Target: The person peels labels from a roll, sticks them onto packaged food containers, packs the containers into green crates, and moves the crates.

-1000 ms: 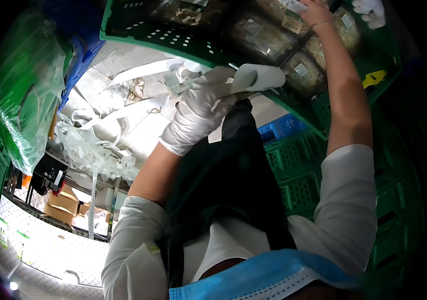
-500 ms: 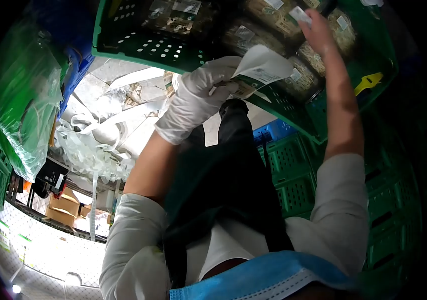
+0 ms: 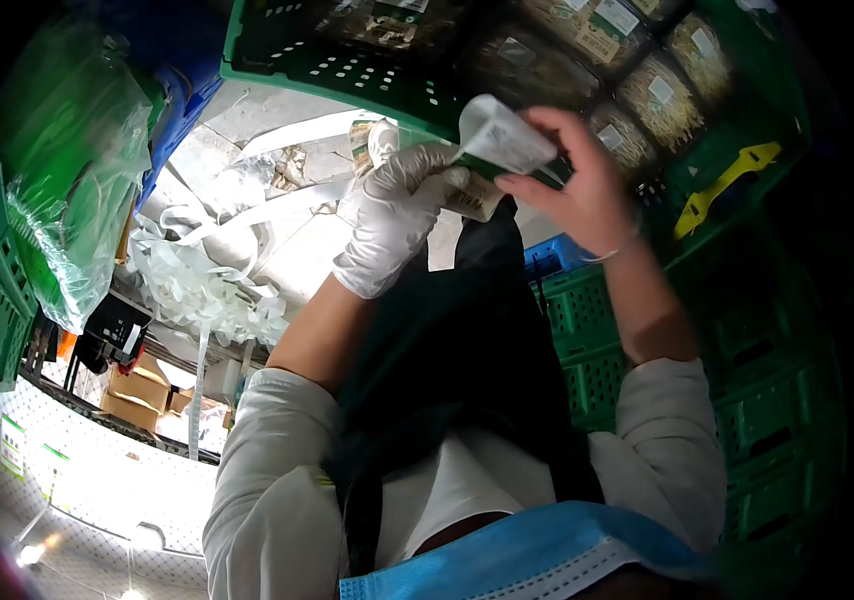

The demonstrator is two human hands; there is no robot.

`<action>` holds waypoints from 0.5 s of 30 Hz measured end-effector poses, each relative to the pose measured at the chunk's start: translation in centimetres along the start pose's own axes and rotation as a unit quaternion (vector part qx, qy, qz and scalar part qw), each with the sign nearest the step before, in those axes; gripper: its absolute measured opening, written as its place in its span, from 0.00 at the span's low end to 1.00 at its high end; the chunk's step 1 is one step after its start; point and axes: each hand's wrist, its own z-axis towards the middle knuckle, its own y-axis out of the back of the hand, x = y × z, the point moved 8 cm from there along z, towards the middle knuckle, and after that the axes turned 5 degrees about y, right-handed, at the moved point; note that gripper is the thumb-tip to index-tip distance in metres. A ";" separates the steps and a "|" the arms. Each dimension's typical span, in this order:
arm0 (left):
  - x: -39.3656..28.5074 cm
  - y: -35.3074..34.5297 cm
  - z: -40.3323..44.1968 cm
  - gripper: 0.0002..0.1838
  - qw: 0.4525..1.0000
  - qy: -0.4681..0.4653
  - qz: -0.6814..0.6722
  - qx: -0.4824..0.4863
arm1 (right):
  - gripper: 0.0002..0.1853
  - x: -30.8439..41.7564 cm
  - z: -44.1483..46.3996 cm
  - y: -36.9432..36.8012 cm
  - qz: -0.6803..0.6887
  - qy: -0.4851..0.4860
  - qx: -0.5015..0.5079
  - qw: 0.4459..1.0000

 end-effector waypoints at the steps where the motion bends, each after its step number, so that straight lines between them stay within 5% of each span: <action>1: 0.1 0.2 -0.4 0.09 0.998 0.004 0.057 0.007 | 0.18 -0.4 -0.7 -0.7 -0.009 -0.047 0.003 0.999; 3: -0.6 0.3 -0.9 0.11 0.991 0.005 0.131 -0.005 | 0.14 -1.4 -2.2 -1.9 0.049 -0.110 0.035 0.992; 5: -4.7 -0.5 -2.2 0.12 0.958 -0.191 0.208 -0.044 | 0.13 -0.2 -3.2 -2.7 0.093 -0.131 0.085 0.983; 6: -4.5 -0.6 -2.5 0.12 0.958 -0.190 0.210 -0.040 | 0.11 -0.6 -4.0 -3.2 0.144 -0.152 0.077 0.975; 9: -1.3 -1.7 -2.4 0.11 0.988 -0.016 0.137 0.063 | 0.09 0.0 -4.7 -2.5 0.248 -0.132 -0.011 0.960; 11: -1.5 -2.1 -2.7 0.08 0.995 -0.001 0.081 0.055 | 0.06 0.0 -5.1 -2.1 0.179 -0.131 0.000 0.975; 13: 0.0 -3.2 -3.2 0.10 0.975 0.126 0.111 0.145 | 0.05 1.1 -4.6 -1.1 -0.043 0.016 -0.014 0.999; 14: 1.6 -2.7 -2.7 0.09 0.986 0.058 0.060 0.142 | 0.04 0.4 -4.0 0.4 -0.101 0.040 -0.047 0.993; 15: 0.9 -2.4 -2.6 0.09 0.986 0.059 0.060 0.141 | 0.04 -3.0 -3.9 2.1 -0.036 -0.102 -0.098 0.989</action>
